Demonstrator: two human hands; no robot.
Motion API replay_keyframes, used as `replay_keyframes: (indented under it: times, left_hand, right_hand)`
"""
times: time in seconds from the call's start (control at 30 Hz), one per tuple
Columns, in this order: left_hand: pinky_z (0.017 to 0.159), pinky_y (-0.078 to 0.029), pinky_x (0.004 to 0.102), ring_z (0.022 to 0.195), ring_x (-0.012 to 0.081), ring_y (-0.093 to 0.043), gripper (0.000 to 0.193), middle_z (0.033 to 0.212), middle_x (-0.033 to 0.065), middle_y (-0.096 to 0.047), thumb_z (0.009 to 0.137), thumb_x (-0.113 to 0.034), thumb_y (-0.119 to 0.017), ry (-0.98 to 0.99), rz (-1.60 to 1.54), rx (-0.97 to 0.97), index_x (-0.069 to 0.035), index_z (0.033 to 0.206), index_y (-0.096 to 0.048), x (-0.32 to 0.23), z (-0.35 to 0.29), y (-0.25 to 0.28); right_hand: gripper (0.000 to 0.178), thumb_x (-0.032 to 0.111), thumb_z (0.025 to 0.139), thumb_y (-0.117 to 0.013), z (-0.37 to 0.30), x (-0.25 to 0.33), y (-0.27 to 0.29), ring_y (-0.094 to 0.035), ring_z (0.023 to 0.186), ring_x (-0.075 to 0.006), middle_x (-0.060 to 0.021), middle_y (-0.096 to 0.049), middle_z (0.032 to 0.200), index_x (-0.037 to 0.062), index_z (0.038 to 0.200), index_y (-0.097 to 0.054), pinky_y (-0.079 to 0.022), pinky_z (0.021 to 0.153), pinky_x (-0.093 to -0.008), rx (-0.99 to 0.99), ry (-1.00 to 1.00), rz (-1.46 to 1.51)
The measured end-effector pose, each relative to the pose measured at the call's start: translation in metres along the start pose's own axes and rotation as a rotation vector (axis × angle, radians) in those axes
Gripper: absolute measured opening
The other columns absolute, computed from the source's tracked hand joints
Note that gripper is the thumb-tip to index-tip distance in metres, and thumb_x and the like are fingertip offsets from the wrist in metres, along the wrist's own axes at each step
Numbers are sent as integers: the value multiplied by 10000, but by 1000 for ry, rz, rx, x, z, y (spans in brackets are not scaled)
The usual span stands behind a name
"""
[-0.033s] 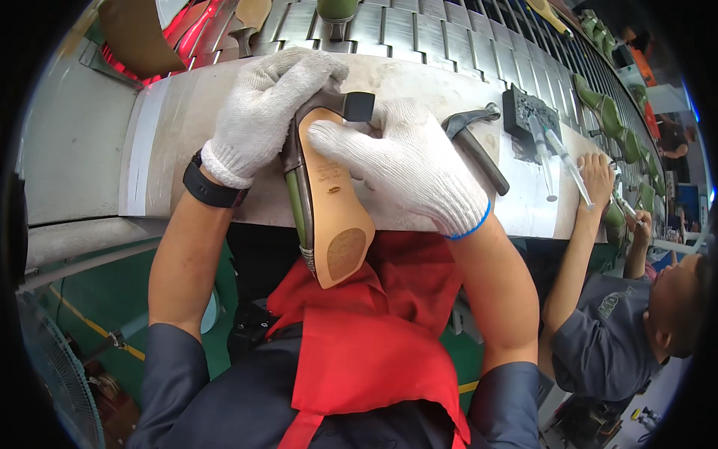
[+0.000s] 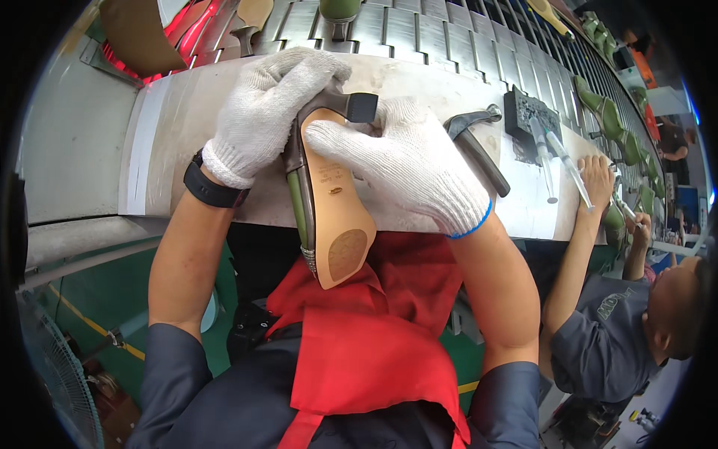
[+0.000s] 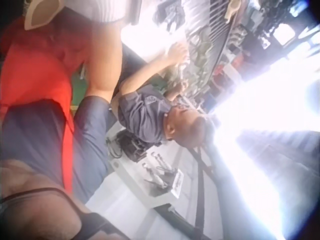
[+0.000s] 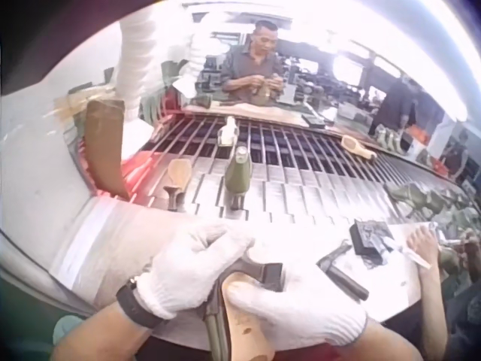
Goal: The person assembles high-heeled shoes by aligning and pressing soles onto shoe uppers on lasts by hand, hammering along the edges and heels with a hammer, and placing the assembled shoes onto the conveyor.
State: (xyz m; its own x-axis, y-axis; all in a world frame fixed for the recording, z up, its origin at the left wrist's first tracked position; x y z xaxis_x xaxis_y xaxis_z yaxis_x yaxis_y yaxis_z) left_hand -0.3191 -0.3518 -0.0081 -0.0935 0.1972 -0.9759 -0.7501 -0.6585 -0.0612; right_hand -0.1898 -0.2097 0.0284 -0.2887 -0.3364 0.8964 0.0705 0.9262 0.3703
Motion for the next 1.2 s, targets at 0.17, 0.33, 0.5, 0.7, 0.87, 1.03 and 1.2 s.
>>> replay_keyframes:
  times: [0.17, 0.33, 0.5, 0.7, 0.87, 1.03, 1.2]
  left_hand:
    - [925, -575, 263, 1010, 88, -717, 285, 1086, 44, -797, 1146, -238, -661, -32, 7, 13, 9, 1209, -789, 1, 3, -2]
    - [914, -574, 267, 1005, 84, -708, 289, 1083, 46, -803, 1140, -234, -668, -97, 58, -15, 19, 1197, -796, 4, 5, 0]
    - [866, -575, 249, 979, 77, -705, 293, 1068, 43, -801, 1119, -229, -690, -5, 104, -39, 34, 1194, -795, 4, 4, 3]
    - [811, -554, 234, 910, 50, -673, 287, 1004, 23, -778, 1123, -237, -685, -50, 75, -71, 21, 1181, -799, 8, 6, -3]
    - [805, -544, 231, 912, 44, -663, 268, 1008, 6, -768, 1125, -237, -687, 42, 95, -18, 0, 1177, -800, 2, 7, 1]
    - [886, -548, 261, 988, 61, -666, 298, 1055, 9, -759, 1106, -263, -717, -112, 78, -39, 9, 1203, -790, 4, -3, 8]
    - [1013, -543, 317, 1085, 121, -675, 322, 1135, 61, -758, 1049, -280, -782, -97, 296, -4, -17, 1233, -791, -2, -7, 6]
  right_hand:
    - [461, 373, 965, -859, 10, -2, -14, -692, 859, -110, -81, -782, 1036, -25, 1175, -757, -589, 786, -339, 14, 193, 274]
    - [418, 235, 944, -882, 4, 11, -12, -737, 911, -136, -104, -775, 1051, -53, 1193, -709, -609, 770, -337, -135, 273, -223]
    - [380, 265, 951, -863, -8, 7, -10, -700, 802, -107, -61, -756, 918, -42, 1147, -755, -577, 704, -301, -21, 51, -12]
    - [342, 242, 950, -863, 4, 2, -18, -695, 840, -99, -54, -764, 939, -48, 1101, -765, -580, 745, -305, -184, 234, -184]
    - [277, 188, 1004, -813, 12, -1, -18, -673, 904, -67, -24, -766, 997, -42, 1151, -769, -571, 803, -288, -246, 322, -89]
    - [534, 228, 957, -844, -18, -19, -26, -741, 1087, -172, -130, -769, 1186, -56, 1373, -666, -608, 975, -370, -72, 91, 228]
    - [692, 251, 966, -844, -40, -24, -34, -702, 1273, -277, -194, -716, 1377, -27, 1536, -565, -550, 1140, -418, -26, 87, 124]
Point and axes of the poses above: each hand's wrist, its own z-axis towards the middle knuckle, its own y-axis out of the back of the hand, x = y × z, the point moved 3 cm from there along z, towards the middle knuckle
